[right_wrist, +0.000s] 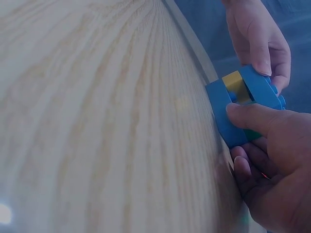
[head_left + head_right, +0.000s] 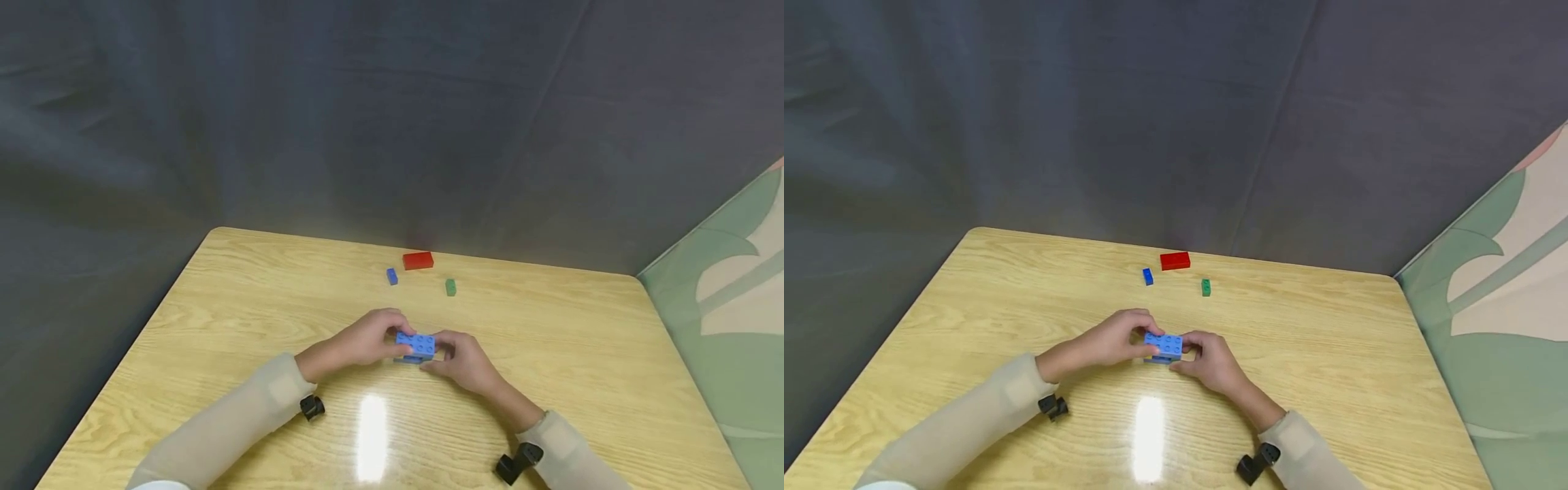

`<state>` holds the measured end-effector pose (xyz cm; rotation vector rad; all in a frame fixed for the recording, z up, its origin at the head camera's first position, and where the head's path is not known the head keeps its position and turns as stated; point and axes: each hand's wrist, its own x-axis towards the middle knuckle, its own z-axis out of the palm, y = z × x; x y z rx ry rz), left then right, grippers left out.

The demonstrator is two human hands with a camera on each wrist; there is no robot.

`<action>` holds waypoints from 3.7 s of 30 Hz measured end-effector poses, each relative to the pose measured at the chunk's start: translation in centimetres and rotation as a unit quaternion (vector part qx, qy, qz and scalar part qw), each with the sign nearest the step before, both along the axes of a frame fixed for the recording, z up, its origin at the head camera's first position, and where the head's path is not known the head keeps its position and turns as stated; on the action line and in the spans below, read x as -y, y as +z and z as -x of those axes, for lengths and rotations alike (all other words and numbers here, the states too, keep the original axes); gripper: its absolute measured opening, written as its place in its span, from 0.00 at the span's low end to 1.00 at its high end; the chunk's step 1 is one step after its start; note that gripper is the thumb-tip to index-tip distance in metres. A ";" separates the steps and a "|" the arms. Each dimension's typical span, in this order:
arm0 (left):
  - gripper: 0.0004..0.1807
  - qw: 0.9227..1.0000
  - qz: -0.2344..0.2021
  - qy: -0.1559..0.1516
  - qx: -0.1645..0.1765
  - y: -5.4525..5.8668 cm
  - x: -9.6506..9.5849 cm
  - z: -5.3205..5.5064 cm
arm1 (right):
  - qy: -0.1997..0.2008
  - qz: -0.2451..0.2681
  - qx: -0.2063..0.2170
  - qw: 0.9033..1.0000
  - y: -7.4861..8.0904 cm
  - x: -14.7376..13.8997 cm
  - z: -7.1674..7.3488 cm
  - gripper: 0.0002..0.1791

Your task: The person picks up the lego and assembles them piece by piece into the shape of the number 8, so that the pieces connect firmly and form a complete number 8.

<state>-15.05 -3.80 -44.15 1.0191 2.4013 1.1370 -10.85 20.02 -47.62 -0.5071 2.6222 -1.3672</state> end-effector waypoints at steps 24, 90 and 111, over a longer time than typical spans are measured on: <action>0.18 0.992 -0.076 0.033 0.092 -1.9 1.3 -0.6 | -0.004 -0.005 0.004 1.000 -0.3 0.0 0.0 0.18; 0.17 0.996 -0.012 0.061 0.057 -2.3 0.7 -0.6 | -0.056 -0.015 -0.050 0.997 0.5 -5.0 9.7 0.34; 0.19 0.995 0.010 0.073 0.060 -1.6 0.7 -0.9 | -0.103 -0.054 -0.067 0.991 -0.8 -3.6 10.1 0.26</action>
